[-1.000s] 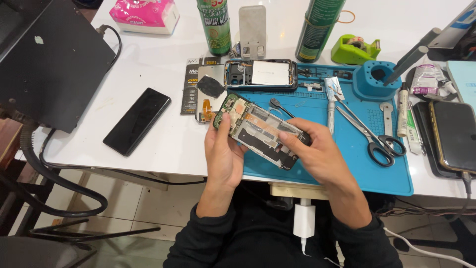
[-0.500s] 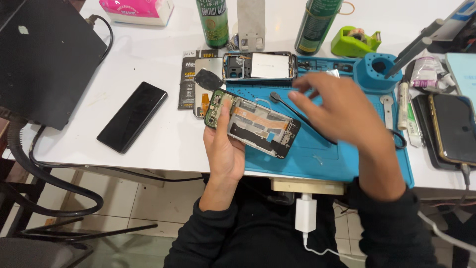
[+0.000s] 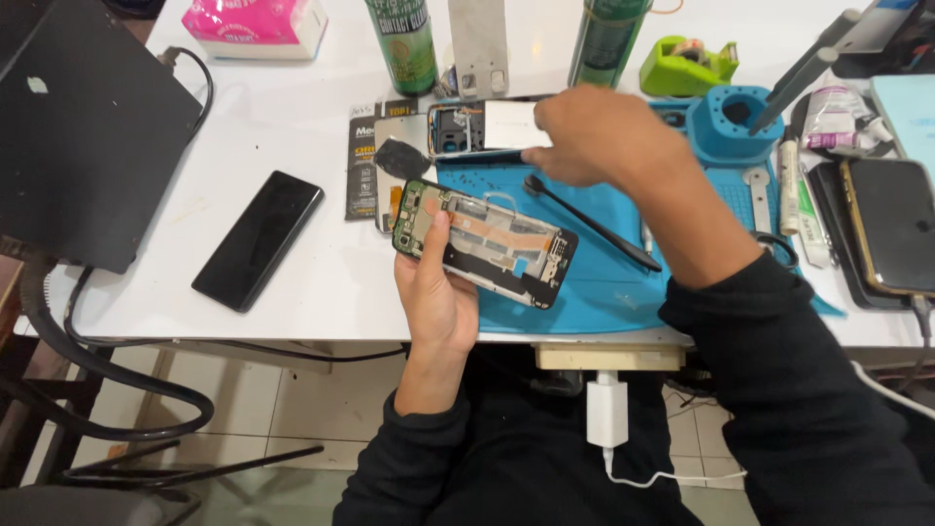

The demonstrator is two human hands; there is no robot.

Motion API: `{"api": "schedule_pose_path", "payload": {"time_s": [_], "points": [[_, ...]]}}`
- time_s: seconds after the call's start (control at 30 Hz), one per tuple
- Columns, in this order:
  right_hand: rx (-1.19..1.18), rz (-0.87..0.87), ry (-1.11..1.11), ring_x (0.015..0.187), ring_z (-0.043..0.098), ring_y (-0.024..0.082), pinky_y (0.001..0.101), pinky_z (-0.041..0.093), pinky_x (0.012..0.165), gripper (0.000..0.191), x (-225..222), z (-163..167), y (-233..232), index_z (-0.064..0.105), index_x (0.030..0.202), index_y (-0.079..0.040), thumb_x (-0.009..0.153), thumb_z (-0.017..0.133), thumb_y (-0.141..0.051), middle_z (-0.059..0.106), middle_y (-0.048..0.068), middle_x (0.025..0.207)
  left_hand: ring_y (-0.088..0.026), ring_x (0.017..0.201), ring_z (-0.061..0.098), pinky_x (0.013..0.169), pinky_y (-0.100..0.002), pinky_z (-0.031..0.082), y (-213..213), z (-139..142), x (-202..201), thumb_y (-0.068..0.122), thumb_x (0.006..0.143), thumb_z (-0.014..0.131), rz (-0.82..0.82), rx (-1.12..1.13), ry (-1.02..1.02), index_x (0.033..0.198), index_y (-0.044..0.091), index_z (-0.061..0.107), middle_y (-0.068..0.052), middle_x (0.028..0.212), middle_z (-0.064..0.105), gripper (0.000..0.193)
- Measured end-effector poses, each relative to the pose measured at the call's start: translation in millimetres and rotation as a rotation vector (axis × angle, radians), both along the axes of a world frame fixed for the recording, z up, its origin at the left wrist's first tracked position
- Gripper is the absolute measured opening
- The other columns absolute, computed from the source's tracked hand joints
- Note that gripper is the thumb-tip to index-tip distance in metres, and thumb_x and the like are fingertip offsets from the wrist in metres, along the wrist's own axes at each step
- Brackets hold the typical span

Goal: The person holds a disassembled phone frame and scrapes old adhesive residue from its inner edges using a thin metal pry tool, rotating the frame to work around it. They then brush the frame with a soft brush, set it down, and pick up the phone's back cover to reattach it to the frame.

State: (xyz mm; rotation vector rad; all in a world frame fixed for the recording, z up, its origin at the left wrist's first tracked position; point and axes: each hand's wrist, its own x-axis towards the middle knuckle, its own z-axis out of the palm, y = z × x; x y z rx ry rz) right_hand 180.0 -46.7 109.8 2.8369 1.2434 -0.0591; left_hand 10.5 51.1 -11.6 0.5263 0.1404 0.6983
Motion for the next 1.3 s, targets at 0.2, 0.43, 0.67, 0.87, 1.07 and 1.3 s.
{"api": "schedule_pose_path", "payload": {"time_s": [0.2,0.43,0.67,0.87,1.07,1.3], "points": [[-0.011,-0.014,-0.045,0.098,0.07,0.044,0.0536,0.056,0.083,0.043,18,0,1,0.075,0.108,-0.003,0.093,0.073,-0.043,0.073,0.025,0.101,-0.016,0.114,0.064,0.098,-0.033,0.052,-1,-1,-4,0.013,0.105,0.061,-0.032,-0.009,0.01,0.137,0.001,0.057,-0.007,0.126,0.066,0.033],[0.357,0.189,-0.099,0.109,0.058,0.045,0.0559,0.051,0.087,0.049,21,-8,33,0.074,0.125,-0.016,0.086,0.078,-0.046,0.061,0.023,0.119,-0.018,0.116,0.062,0.096,-0.035,0.055,3,4,-5,0.015,0.103,0.058,-0.025,-0.038,0.017,0.144,0.003,0.05,-0.009,0.131,0.062,0.043],[0.301,0.135,0.039,0.124,0.049,0.039,0.0592,0.039,0.097,0.057,19,-9,36,0.072,0.13,-0.026,0.08,0.081,-0.051,0.058,0.015,0.131,-0.02,0.12,0.06,0.1,-0.039,0.054,4,-1,-6,0.015,0.104,0.058,-0.027,-0.036,-0.017,0.145,0.002,0.047,-0.012,0.136,0.059,0.045],[0.353,0.246,0.115,0.128,0.049,0.036,0.0605,0.034,0.101,0.06,20,-14,39,0.069,0.134,-0.026,0.08,0.083,-0.048,0.056,0.014,0.138,-0.022,0.124,0.058,0.104,-0.04,0.053,4,-1,-6,0.014,0.103,0.058,-0.038,-0.035,0.0,0.143,0.003,0.046,-0.012,0.137,0.058,0.043],[0.417,0.227,0.175,0.129,0.047,0.036,0.0574,0.034,0.106,0.065,22,-19,43,0.062,0.127,-0.016,0.073,0.089,-0.038,0.058,0.011,0.132,-0.022,0.125,0.057,0.105,-0.04,0.053,5,2,-8,0.015,0.104,0.058,-0.041,-0.009,-0.005,0.144,0.003,0.046,-0.013,0.138,0.057,0.044],[0.575,0.287,0.033,0.119,0.043,0.04,0.0476,0.043,0.098,0.057,28,-26,42,0.062,0.113,-0.011,0.069,0.096,-0.023,0.049,0.02,0.128,-0.024,0.127,0.056,0.107,-0.042,0.052,6,3,-9,0.015,0.104,0.057,-0.045,0.011,0.009,0.147,0.002,0.043,-0.014,0.139,0.056,0.047]]}}
